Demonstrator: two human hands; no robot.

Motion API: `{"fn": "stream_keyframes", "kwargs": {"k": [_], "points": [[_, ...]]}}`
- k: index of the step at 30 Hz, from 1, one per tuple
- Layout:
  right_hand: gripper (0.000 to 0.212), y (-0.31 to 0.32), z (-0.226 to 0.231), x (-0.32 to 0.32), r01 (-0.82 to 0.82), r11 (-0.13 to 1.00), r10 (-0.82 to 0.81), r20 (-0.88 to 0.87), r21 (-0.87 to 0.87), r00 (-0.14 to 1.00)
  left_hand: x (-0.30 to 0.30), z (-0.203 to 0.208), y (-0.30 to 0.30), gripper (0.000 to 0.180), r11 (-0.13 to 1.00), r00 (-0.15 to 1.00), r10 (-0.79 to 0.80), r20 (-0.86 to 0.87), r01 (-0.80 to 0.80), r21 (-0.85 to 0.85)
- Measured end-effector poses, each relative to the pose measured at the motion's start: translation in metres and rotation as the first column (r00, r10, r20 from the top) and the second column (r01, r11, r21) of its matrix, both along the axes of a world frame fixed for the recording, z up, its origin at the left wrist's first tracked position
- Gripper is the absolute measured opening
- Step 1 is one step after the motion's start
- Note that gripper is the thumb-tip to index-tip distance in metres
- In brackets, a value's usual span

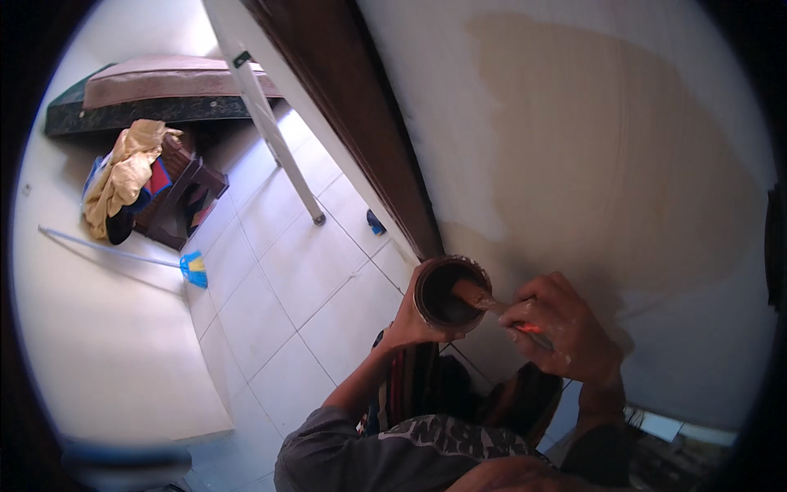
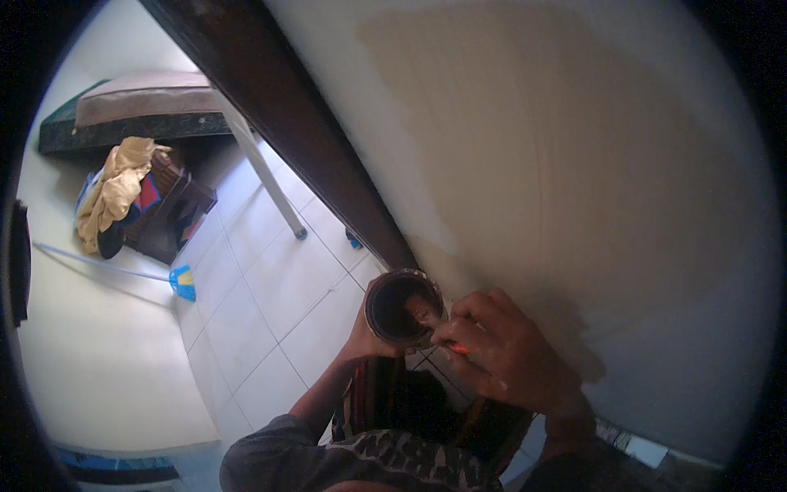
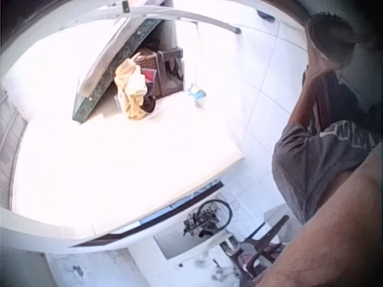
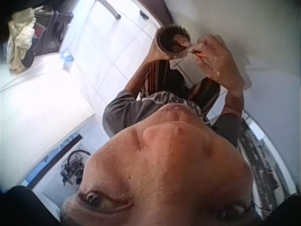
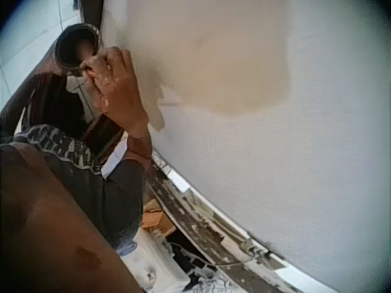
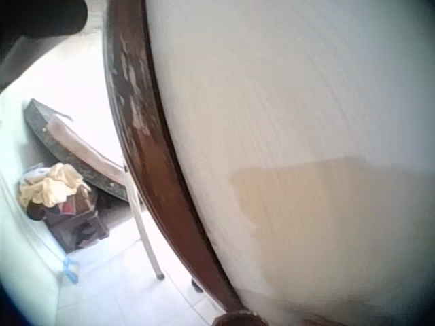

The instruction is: The person paints a door frame by dipping a brush into a can of paint and applying it to the wood surface.

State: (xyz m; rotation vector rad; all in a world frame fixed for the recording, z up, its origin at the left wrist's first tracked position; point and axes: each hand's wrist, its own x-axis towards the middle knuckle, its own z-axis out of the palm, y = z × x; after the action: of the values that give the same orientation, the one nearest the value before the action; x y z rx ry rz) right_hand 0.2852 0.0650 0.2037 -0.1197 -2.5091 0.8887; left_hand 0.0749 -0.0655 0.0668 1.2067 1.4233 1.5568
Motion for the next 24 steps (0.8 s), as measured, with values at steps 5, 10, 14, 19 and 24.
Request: {"fn": "stream_keyframes", "kwargs": {"k": [5,10,14,19,24], "points": [[0.021,0.010,0.026,-0.019,-0.155,0.987,0.150,-0.092,-0.045,0.984,0.004,0.022,-0.019,0.112,0.965,0.941,0.261,-0.214,-0.258,0.043],[0.021,0.010,0.036,-0.025,-0.228,0.956,0.196,-0.175,-0.184,0.965,0.023,0.059,-0.033,0.107,0.883,0.752,0.429,-0.501,-0.466,0.056],[0.020,0.013,0.036,-0.024,-0.232,0.954,0.192,-0.207,-0.191,0.959,0.035,0.075,-0.045,0.108,0.852,0.857,0.513,0.043,-0.515,0.098],[0.018,0.007,0.037,-0.021,-0.148,0.921,0.062,-0.238,-0.360,0.969,0.032,0.091,-0.042,0.106,0.829,0.832,0.554,-0.019,-0.550,0.098],[0.019,0.009,0.031,-0.016,-0.181,0.877,0.019,-0.343,-0.446,0.939,0.032,0.119,-0.027,0.108,0.842,0.848,0.530,-0.014,-0.524,0.126]]}}
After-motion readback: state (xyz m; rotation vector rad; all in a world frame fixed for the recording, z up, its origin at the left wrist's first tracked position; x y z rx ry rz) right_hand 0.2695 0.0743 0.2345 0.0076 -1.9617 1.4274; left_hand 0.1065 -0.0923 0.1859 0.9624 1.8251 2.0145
